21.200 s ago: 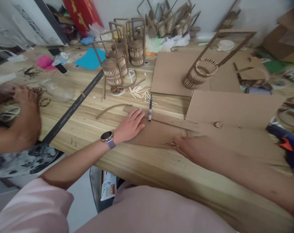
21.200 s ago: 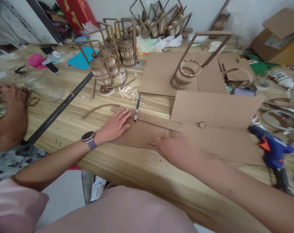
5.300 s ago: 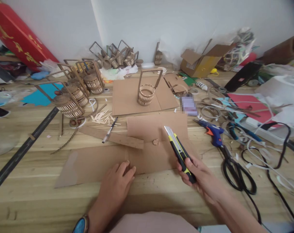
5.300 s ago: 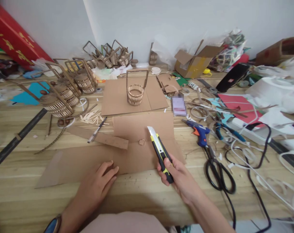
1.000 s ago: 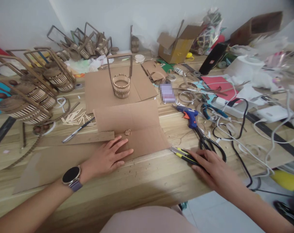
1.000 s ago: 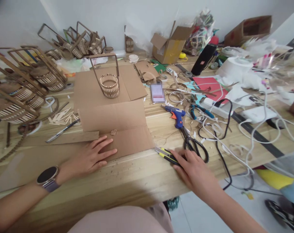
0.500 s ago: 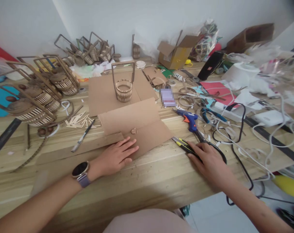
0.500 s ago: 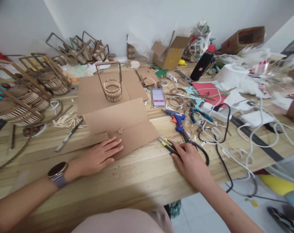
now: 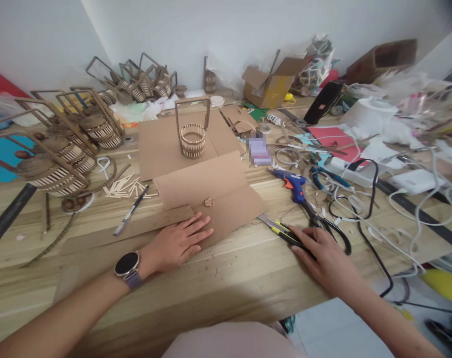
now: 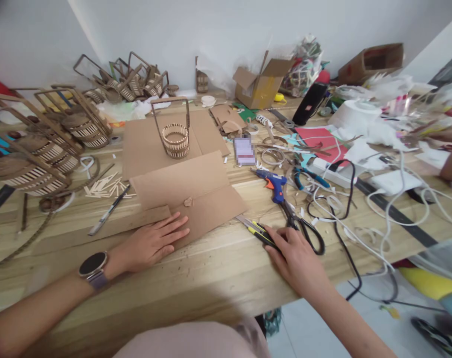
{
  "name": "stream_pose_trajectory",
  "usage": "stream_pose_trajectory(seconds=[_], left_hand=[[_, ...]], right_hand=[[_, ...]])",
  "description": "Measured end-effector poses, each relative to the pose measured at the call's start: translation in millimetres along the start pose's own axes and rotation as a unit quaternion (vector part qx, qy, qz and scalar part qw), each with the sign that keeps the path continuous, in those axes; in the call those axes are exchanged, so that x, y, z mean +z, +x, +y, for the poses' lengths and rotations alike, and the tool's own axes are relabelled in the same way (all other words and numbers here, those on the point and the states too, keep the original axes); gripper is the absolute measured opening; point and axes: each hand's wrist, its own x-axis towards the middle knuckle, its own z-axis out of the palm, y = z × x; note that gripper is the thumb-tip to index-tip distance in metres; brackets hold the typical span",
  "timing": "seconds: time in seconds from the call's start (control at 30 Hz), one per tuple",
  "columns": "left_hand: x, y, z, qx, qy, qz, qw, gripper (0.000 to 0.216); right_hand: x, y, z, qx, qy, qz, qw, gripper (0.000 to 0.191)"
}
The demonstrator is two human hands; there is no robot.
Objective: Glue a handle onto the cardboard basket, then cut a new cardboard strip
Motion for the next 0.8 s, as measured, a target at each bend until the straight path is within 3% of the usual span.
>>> stream_pose_trajectory(seconds=[0.17, 0.4, 0.8], left_hand=[[2, 14, 9, -0.032, -0.007, 0.002, 0.999, 0.053], [9, 28, 17, -0.05, -0.009, 0.034, 0.998, 0.054], [12, 27, 17, -0.054, -0.011, 0.048, 0.997, 0.053]], right_hand=[[4, 16, 0, 0.031, 0.0, 0.013, 0.999, 0.049], [11, 46, 9, 0.022, -0.016, 0.012, 1.0, 0.047], [7, 29, -5, -0.005, 0.009, -0.008, 1.0, 0.048]])
